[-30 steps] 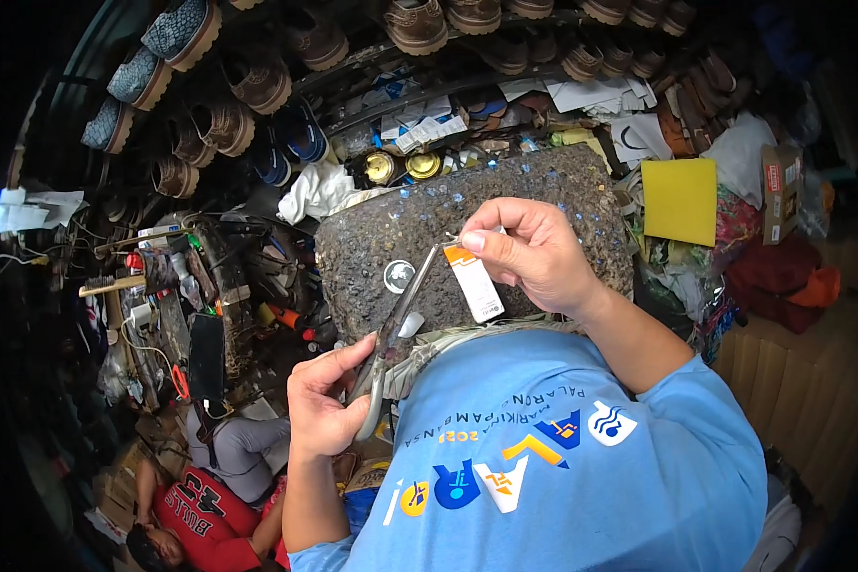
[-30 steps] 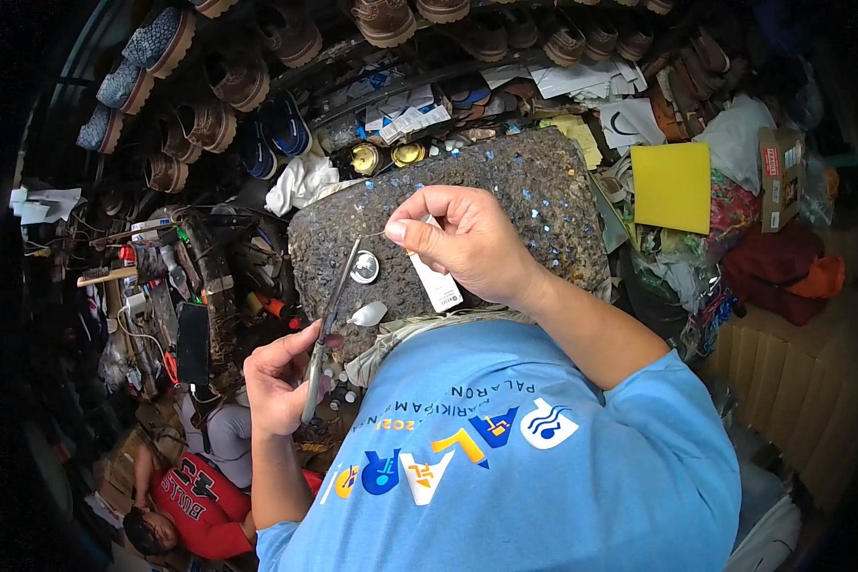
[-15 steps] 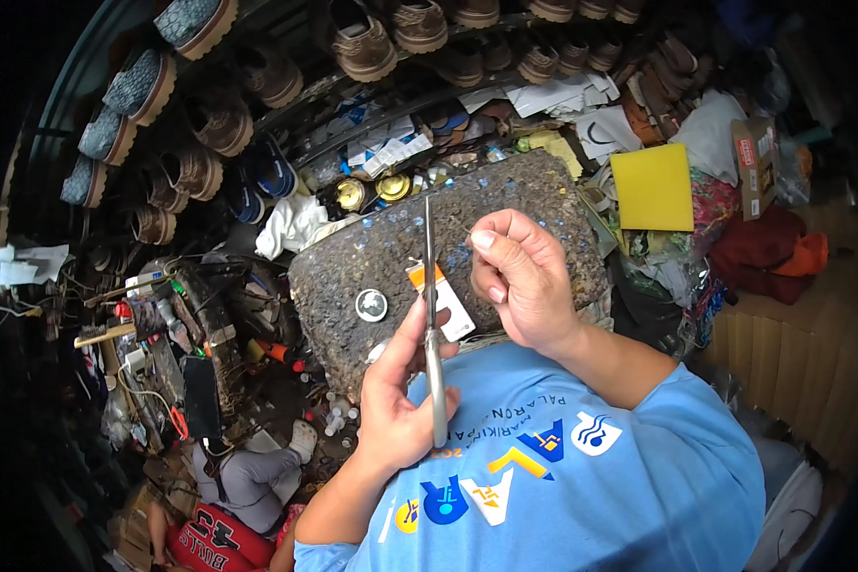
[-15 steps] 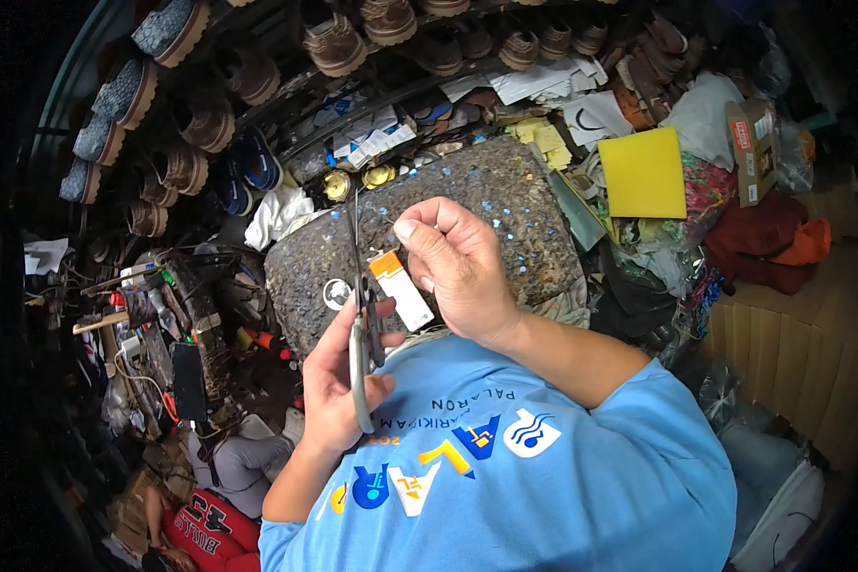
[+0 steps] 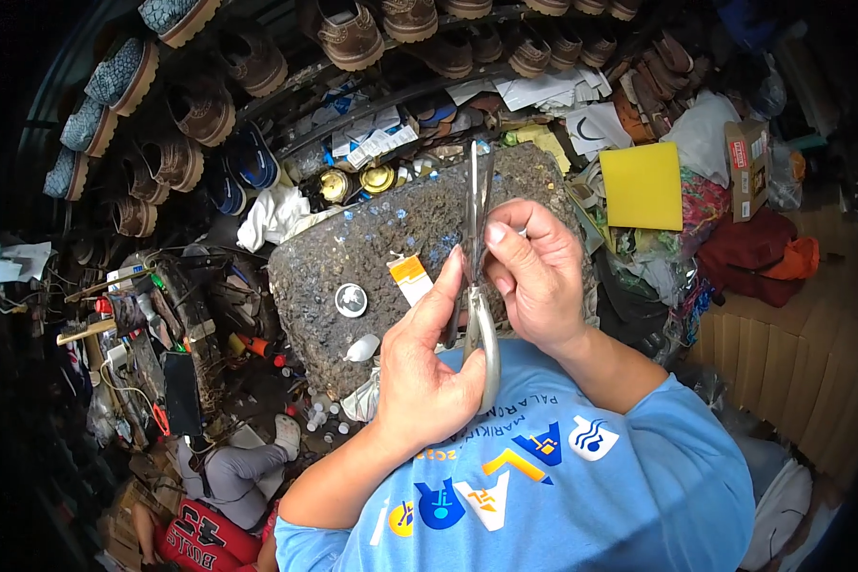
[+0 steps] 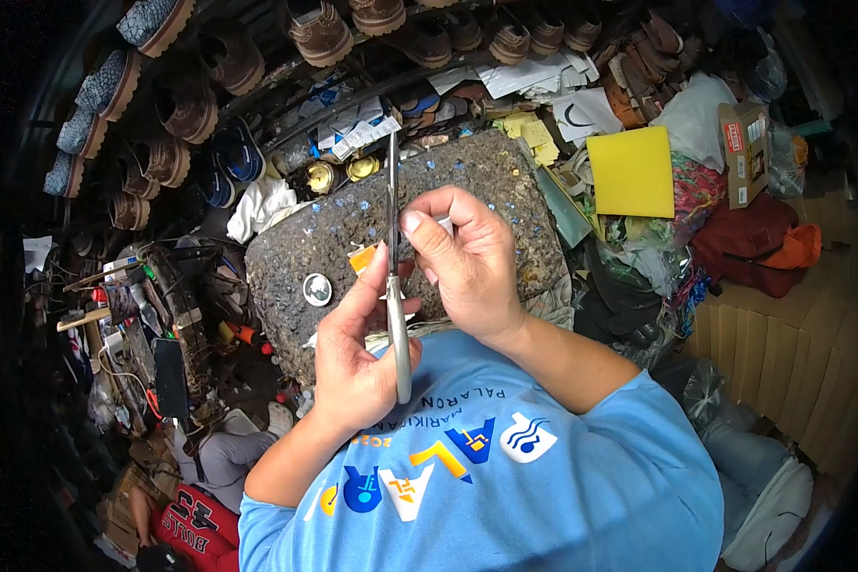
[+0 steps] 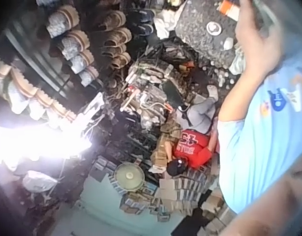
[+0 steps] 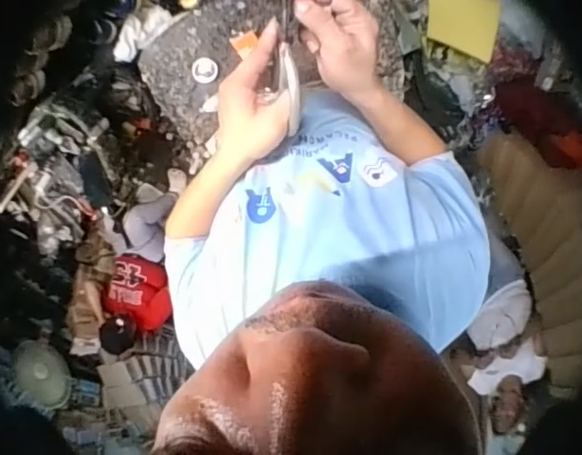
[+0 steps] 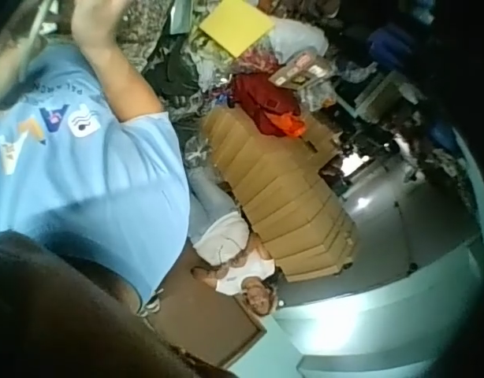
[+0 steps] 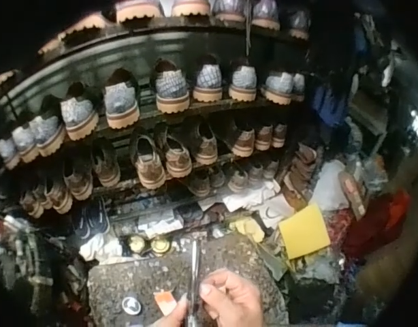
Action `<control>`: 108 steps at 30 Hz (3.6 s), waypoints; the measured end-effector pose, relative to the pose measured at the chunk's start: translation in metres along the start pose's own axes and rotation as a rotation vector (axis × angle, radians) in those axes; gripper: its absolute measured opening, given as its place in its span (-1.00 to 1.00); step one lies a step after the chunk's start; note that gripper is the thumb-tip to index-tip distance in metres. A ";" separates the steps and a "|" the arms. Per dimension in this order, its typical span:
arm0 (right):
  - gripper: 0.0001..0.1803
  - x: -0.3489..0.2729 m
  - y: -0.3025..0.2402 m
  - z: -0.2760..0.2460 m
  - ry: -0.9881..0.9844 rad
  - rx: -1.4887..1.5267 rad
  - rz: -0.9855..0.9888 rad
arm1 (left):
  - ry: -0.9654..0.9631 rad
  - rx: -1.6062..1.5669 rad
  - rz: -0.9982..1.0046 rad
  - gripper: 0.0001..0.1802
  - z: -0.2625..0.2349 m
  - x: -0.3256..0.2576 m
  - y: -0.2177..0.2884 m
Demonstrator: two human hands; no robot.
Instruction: Repairing a pair of eyeglasses using a small screwdriver and glue while surrounded by shoe manufacturing materials.
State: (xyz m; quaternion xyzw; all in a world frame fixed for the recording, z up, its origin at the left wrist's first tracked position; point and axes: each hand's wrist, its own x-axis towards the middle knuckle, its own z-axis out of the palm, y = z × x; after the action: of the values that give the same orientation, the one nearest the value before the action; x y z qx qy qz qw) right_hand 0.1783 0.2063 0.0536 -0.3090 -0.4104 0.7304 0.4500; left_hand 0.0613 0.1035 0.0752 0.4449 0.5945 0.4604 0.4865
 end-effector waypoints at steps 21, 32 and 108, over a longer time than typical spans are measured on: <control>-0.92 0.018 -0.017 -0.019 -0.218 -0.574 -0.322 | 0.071 0.116 0.021 -0.21 -0.001 -0.001 0.017; -0.92 0.020 -0.011 -0.024 -0.218 -0.592 -0.399 | 0.065 0.191 -0.056 -0.25 -0.001 -0.003 0.020; -0.84 0.015 -0.023 -0.041 -0.201 -0.303 0.065 | -0.093 0.136 -0.171 -0.13 -0.010 -0.006 0.013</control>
State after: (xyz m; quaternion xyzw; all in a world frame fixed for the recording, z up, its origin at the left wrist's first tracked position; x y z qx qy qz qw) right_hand 0.2156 0.2388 0.0530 -0.3118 -0.5487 0.7015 0.3310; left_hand 0.0537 0.0991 0.0897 0.4453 0.6369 0.3549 0.5198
